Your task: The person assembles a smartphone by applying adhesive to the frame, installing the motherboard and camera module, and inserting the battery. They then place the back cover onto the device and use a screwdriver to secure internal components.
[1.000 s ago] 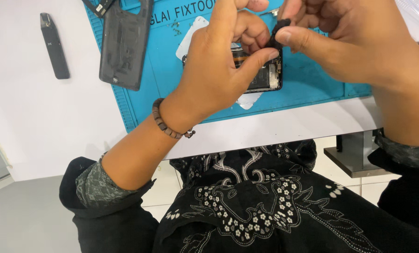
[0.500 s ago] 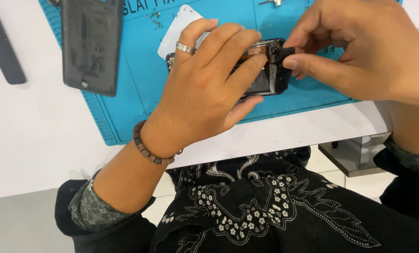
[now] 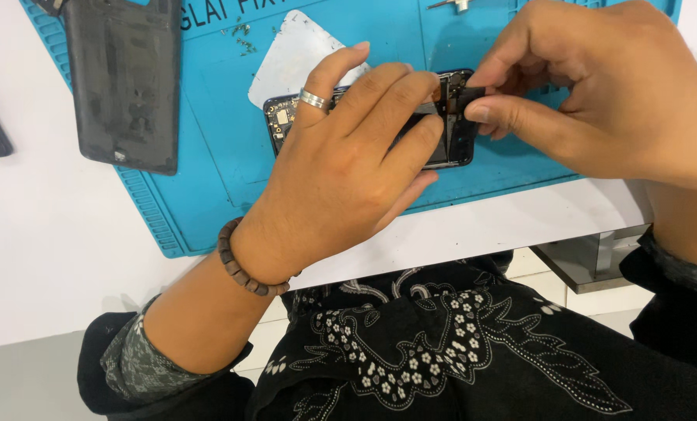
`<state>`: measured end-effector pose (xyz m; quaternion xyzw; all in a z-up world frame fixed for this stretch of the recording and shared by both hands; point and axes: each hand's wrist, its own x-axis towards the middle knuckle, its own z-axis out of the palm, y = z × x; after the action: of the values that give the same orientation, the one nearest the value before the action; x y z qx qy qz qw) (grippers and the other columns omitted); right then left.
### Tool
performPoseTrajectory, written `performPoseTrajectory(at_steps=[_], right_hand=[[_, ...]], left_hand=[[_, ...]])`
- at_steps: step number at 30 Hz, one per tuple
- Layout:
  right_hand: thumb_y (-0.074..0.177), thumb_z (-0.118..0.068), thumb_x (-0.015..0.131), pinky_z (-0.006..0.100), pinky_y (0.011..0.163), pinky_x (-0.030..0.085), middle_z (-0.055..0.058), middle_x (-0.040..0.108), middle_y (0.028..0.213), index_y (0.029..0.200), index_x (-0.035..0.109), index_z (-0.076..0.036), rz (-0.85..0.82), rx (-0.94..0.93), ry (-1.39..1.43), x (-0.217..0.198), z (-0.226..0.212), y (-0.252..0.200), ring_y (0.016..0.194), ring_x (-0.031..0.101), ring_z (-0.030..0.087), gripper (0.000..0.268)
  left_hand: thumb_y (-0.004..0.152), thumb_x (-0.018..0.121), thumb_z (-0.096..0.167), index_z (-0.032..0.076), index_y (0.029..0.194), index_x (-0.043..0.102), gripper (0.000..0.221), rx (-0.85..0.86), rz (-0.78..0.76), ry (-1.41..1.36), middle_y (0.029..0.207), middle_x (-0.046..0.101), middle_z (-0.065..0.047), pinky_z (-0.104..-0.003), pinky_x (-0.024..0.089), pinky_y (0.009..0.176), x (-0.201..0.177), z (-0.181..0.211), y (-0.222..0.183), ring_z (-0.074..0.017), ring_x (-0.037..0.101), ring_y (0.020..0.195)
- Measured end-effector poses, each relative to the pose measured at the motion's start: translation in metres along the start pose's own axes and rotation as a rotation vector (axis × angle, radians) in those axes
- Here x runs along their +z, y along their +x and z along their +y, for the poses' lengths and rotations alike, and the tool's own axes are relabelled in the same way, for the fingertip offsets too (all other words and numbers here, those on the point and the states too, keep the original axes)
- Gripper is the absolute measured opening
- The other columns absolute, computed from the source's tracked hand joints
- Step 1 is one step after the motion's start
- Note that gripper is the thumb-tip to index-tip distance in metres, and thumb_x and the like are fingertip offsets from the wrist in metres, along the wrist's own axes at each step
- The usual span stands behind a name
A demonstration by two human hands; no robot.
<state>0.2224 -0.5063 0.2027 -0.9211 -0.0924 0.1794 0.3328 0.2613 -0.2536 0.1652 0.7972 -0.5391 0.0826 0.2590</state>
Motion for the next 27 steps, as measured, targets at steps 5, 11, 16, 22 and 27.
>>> performPoseTrajectory(at_steps=[5, 11, 16, 22, 27], right_hand=[[0.1, -0.011, 0.079, 0.025, 0.055, 0.054, 0.002, 0.074, 0.084, 0.109, 0.066, -0.006, -0.028, 0.071, 0.019, 0.0, -0.002, 0.003, 0.077, 0.073, 0.01, 0.016], [0.098, -0.018, 0.088, 0.032, 0.07, 0.051, 0.005, 0.072, 0.096, 0.113, 0.07, -0.006, 0.004, -0.149, -0.163, 0.004, 0.024, 0.002, 0.088, 0.068, 0.019, 0.026], [0.102, -0.026, 0.084, 0.036, 0.073, 0.049, 0.002, 0.069, 0.095, 0.118, 0.068, -0.009, -0.014, -0.15, -0.308, 0.007, 0.025, 0.0, 0.088, 0.067, 0.02, 0.028], [0.11, -0.02, 0.086, 0.036, 0.073, 0.05, 0.006, 0.067, 0.101, 0.117, 0.068, -0.004, 0.064, -0.244, -0.355, 0.01, 0.02, -0.006, 0.089, 0.065, 0.022, 0.025], [0.114, -0.024, 0.082, 0.04, 0.07, 0.05, 0.007, 0.066, 0.104, 0.12, 0.067, -0.004, 0.069, -0.257, -0.434, 0.011, 0.019, -0.008, 0.094, 0.064, 0.027, 0.026]], left_hand=[[0.085, 0.105, 0.031, 0.004, 0.109, 0.066, 0.054, 0.0, -0.007, -0.008, 0.125, 0.061, -0.014, -0.054, 0.041, 0.111, 0.001, 0.0, 0.0, -0.0304, 0.063, 0.114], [0.084, 0.107, 0.029, 0.003, 0.108, 0.066, 0.054, 0.002, 0.001, -0.004, 0.124, 0.062, -0.015, -0.055, 0.041, 0.111, 0.002, 0.001, 0.001, -0.0313, 0.063, 0.112], [0.081, 0.107, 0.025, 0.003, 0.111, 0.067, 0.054, -0.015, 0.008, -0.011, 0.124, 0.06, -0.014, -0.055, 0.04, 0.112, 0.003, 0.005, 0.001, -0.0318, 0.063, 0.112], [0.088, 0.095, 0.013, 0.009, 0.109, 0.065, 0.037, -0.045, 0.048, 0.052, 0.122, 0.061, -0.014, -0.053, 0.042, 0.111, 0.004, 0.011, 0.003, -0.032, 0.062, 0.109], [0.106, 0.057, 0.002, 0.015, 0.106, 0.065, 0.016, -0.07, 0.15, 0.03, 0.118, 0.058, -0.016, -0.052, 0.053, 0.102, 0.004, 0.016, 0.008, -0.0334, 0.062, 0.103]])
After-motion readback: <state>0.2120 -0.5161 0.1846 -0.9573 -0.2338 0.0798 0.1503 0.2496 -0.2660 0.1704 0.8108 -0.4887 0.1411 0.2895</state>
